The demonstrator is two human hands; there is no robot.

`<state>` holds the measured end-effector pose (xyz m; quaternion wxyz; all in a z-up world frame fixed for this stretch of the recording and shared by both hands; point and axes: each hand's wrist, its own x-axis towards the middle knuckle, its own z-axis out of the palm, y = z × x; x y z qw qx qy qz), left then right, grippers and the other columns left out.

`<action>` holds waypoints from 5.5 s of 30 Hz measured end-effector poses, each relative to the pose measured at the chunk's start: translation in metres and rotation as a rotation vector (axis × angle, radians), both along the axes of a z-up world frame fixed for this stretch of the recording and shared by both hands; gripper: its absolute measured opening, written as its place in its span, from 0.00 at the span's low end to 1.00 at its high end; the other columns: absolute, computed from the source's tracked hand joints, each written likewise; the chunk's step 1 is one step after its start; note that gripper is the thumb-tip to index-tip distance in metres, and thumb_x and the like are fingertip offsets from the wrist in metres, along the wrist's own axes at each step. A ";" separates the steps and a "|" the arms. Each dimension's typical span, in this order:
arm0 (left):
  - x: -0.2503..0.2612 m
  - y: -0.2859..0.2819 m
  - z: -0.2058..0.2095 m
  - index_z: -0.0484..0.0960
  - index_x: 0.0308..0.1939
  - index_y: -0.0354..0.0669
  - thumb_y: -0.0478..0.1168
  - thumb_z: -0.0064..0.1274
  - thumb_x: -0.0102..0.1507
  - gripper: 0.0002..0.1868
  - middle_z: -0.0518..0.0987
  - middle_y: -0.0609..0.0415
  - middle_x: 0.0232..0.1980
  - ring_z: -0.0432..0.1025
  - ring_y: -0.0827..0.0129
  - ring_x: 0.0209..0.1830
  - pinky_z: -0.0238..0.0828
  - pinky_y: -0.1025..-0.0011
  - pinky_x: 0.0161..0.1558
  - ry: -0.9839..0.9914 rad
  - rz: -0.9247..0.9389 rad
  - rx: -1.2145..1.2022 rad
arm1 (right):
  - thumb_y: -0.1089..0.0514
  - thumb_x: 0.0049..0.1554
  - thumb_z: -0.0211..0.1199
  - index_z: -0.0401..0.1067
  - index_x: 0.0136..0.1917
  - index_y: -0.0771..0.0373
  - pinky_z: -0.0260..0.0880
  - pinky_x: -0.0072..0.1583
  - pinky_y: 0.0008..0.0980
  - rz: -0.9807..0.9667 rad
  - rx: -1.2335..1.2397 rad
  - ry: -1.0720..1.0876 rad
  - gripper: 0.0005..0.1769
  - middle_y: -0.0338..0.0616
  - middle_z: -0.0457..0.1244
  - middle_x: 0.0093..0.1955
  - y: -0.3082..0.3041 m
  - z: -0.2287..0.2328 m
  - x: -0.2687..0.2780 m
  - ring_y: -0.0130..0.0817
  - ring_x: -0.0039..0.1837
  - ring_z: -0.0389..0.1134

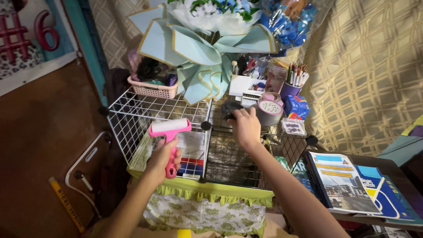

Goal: The person removes several books from a wire storage rack and places them on a nearby table. The person then moves various small items, including a hairbrush, a clock, a box, and a pen holder, from the rack to the table.

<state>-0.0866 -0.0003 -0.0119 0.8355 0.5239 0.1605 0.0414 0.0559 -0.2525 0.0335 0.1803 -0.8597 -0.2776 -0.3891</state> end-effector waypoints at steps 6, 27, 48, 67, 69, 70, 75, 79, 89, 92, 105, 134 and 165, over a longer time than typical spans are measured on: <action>-0.034 0.014 -0.010 0.64 0.44 0.51 0.47 0.55 0.63 0.15 0.69 0.57 0.26 0.62 0.74 0.16 0.59 0.69 0.17 -0.033 0.075 0.098 | 0.52 0.52 0.69 0.77 0.52 0.61 0.67 0.55 0.45 0.083 -0.033 0.034 0.16 0.43 0.69 0.51 0.032 0.007 -0.049 0.48 0.58 0.63; -0.159 0.145 -0.089 0.75 0.47 0.43 0.46 0.59 0.61 0.16 0.75 0.58 0.32 0.69 0.74 0.24 0.68 0.70 0.25 -0.004 0.162 0.430 | 0.51 0.51 0.71 0.78 0.45 0.57 0.62 0.56 0.44 0.106 0.029 0.112 0.11 0.38 0.69 0.46 0.170 -0.047 -0.225 0.43 0.57 0.62; -0.138 0.149 -0.513 0.81 0.39 0.35 0.51 0.57 0.59 0.19 0.82 0.40 0.38 0.77 0.47 0.42 0.72 0.55 0.45 0.167 0.348 1.063 | 0.48 0.45 0.73 0.82 0.41 0.53 0.63 0.53 0.46 0.150 -0.125 0.437 0.12 0.36 0.70 0.41 0.172 -0.418 -0.214 0.42 0.55 0.63; -0.143 0.150 -1.063 0.71 0.61 0.35 0.49 0.46 0.66 0.25 0.74 0.37 0.59 0.73 0.46 0.57 0.71 0.56 0.58 0.375 0.127 1.346 | 0.54 0.47 0.71 0.81 0.41 0.61 0.72 0.51 0.46 0.193 -0.092 0.907 0.10 0.57 0.69 0.39 0.190 -0.983 -0.190 0.54 0.45 0.71; -0.145 0.150 -1.099 0.70 0.63 0.36 0.49 0.46 0.66 0.26 0.73 0.37 0.61 0.72 0.45 0.59 0.71 0.55 0.58 0.411 0.087 1.350 | 0.55 0.49 0.69 0.80 0.40 0.63 0.73 0.51 0.45 0.202 -0.133 0.934 0.09 0.57 0.69 0.39 0.187 -1.019 -0.186 0.53 0.44 0.72; -0.148 0.150 -1.117 0.70 0.63 0.37 0.50 0.46 0.66 0.26 0.73 0.37 0.61 0.72 0.45 0.59 0.70 0.55 0.59 0.416 0.075 1.361 | 0.55 0.50 0.68 0.80 0.39 0.63 0.74 0.51 0.44 0.208 -0.154 0.950 0.09 0.58 0.69 0.39 0.187 -1.037 -0.186 0.53 0.44 0.72; -0.152 0.151 -1.195 0.70 0.63 0.40 0.52 0.48 0.66 0.27 0.71 0.42 0.64 0.72 0.48 0.61 0.71 0.53 0.59 0.489 0.040 1.447 | 0.56 0.52 0.67 0.80 0.42 0.61 0.73 0.52 0.44 0.211 -0.178 1.059 0.08 0.56 0.69 0.41 0.179 -1.119 -0.189 0.52 0.46 0.72; -0.157 0.149 -1.231 0.71 0.63 0.51 0.53 0.50 0.65 0.24 0.71 0.53 0.66 0.72 0.56 0.64 0.72 0.53 0.59 0.723 0.074 1.495 | 0.61 0.48 0.66 0.81 0.44 0.59 0.71 0.56 0.45 0.275 -0.257 0.981 0.09 0.56 0.69 0.45 0.175 -1.171 -0.195 0.54 0.50 0.71; -0.166 0.152 -1.255 0.64 0.71 0.44 0.51 0.64 0.52 0.45 0.72 0.46 0.56 0.71 0.53 0.56 0.72 0.57 0.55 0.609 0.179 1.710 | 0.59 0.55 0.57 0.75 0.61 0.49 0.68 0.63 0.44 0.246 -0.348 1.227 0.20 0.53 0.68 0.58 0.183 -1.211 -0.199 0.55 0.62 0.67; -0.166 0.156 -1.281 0.62 0.69 0.42 0.41 0.59 0.61 0.35 0.72 0.47 0.54 0.72 0.53 0.49 0.73 0.59 0.52 0.584 0.276 1.819 | 0.55 0.59 0.55 0.76 0.60 0.50 0.68 0.64 0.42 0.220 -0.283 1.311 0.18 0.52 0.68 0.59 0.182 -1.225 -0.192 0.53 0.63 0.67; -0.147 0.173 -1.230 0.56 0.75 0.33 0.57 0.51 0.55 0.50 0.65 0.35 0.73 0.61 0.45 0.71 0.59 0.54 0.69 0.508 0.188 1.314 | 0.49 0.63 0.53 0.76 0.59 0.61 0.67 0.64 0.46 0.263 -0.421 1.216 0.19 0.58 0.69 0.58 0.189 -1.216 -0.158 0.54 0.62 0.69; -0.076 0.144 -0.618 0.75 0.71 0.43 0.68 0.24 0.66 0.44 0.71 0.55 0.77 0.51 0.71 0.81 0.12 0.65 0.77 0.361 -0.030 0.522 | 0.38 0.60 0.51 0.71 0.68 0.60 0.62 0.69 0.36 0.283 0.655 1.407 0.33 0.49 0.68 0.65 0.204 -0.576 -0.166 0.41 0.69 0.66; -0.041 -0.046 -0.122 0.67 0.75 0.48 0.72 0.28 0.65 0.45 0.68 0.53 0.77 0.59 0.59 0.78 0.48 0.57 0.73 -0.007 -0.182 0.378 | 0.45 0.60 0.56 0.72 0.65 0.55 0.67 0.57 0.33 0.138 0.726 1.149 0.23 0.42 0.70 0.59 -0.012 -0.082 -0.154 0.32 0.58 0.68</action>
